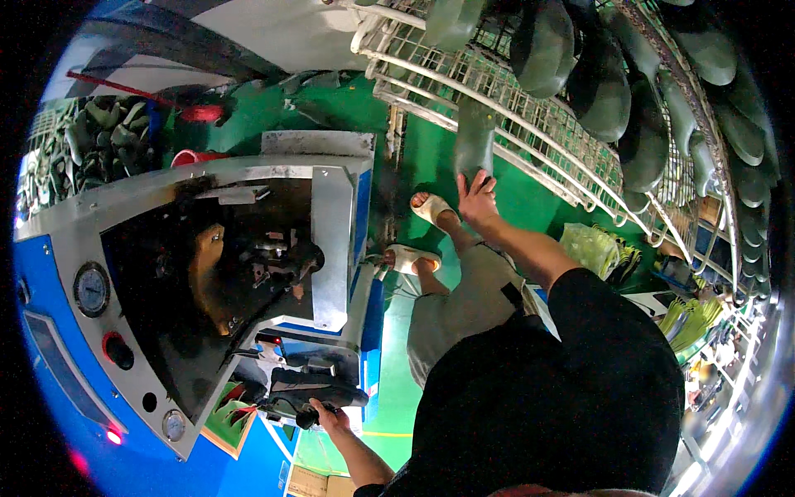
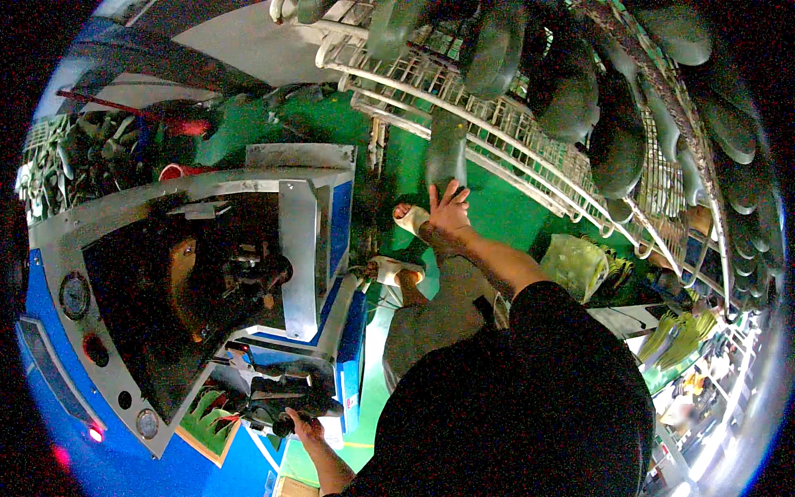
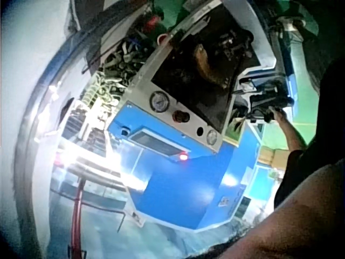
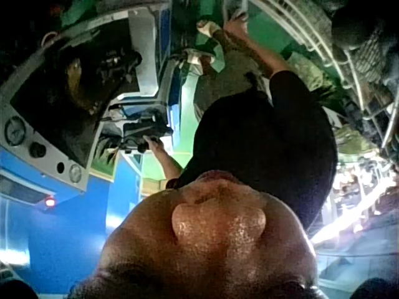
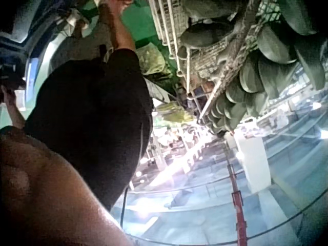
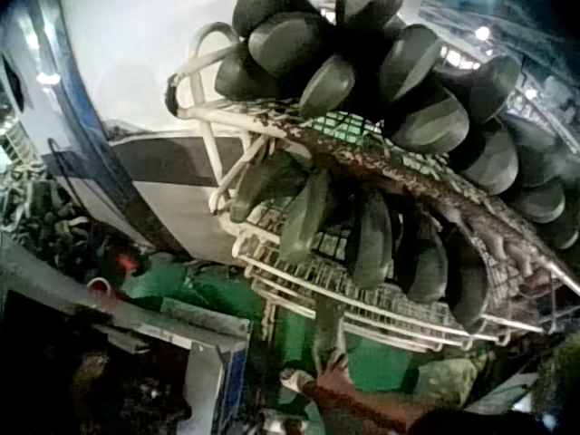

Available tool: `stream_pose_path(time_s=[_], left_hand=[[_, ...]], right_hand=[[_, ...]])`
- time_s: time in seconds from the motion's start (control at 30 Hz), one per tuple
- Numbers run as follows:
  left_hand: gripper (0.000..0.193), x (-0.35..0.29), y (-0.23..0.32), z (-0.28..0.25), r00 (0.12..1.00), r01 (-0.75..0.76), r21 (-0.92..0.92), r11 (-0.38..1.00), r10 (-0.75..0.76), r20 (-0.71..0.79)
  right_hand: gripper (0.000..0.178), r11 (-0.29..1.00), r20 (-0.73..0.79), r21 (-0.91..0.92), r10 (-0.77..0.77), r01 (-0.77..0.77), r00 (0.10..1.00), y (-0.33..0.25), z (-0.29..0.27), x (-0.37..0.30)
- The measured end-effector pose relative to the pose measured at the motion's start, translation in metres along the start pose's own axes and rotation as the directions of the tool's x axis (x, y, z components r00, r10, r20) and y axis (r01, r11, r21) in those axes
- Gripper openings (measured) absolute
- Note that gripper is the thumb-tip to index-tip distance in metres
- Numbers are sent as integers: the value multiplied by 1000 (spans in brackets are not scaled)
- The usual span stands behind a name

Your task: The person operates a shoe-making machine by placing a shoe on a mold, activating the machine with a control panel, and then removing the shoe to place it on a conveyor belt.

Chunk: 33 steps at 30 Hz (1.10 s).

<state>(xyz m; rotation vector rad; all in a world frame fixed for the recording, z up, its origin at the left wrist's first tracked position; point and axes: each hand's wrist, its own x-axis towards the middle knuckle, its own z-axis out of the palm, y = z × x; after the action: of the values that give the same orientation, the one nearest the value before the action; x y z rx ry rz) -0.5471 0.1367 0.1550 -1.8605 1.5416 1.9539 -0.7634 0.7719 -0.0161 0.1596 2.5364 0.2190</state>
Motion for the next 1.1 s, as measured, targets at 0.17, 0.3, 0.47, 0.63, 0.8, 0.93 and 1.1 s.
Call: stream_pose_path(time_s=[0.17, 0.3, 0.47, 0.63, 0.8, 0.93, 1.1], left_hand=[[74, 4, -4, 4, 993, 24, -29, 999, -27, -111], [74, 10, -14, -6, 991, -64, -66, 996, 55, -124], [67, 1, -15, 6, 999, -52, -159, 986, 53, 5], [64, 0, -14, 12, 995, -69, -274, 959, 87, 52], [61, -12, -15, 33, 992, -127, -326, 937, 127, -21], [55, -5, -7, 34, 990, -67, -326, 943, 103, 96], [42, -23, -21, 8, 938, -244, -196, 950, 180, -296]], right_hand=[[66, 1000, 30, -21, -17, 18, 999, 12, 5, 5], [67, 954, -222, 277, 176, -111, 959, 12, 7, 9], [79, 330, 6, 908, 606, -258, 795, 37, -52, 84], [79, 200, 112, 896, 763, -396, 637, 65, -65, 201], [82, 103, 188, 950, 563, -294, 805, 85, -39, 271], [57, 530, -164, 847, 342, -46, 925, 117, -9, 270], [35, 612, -248, 751, -87, 248, 965, 37, -26, 179]])
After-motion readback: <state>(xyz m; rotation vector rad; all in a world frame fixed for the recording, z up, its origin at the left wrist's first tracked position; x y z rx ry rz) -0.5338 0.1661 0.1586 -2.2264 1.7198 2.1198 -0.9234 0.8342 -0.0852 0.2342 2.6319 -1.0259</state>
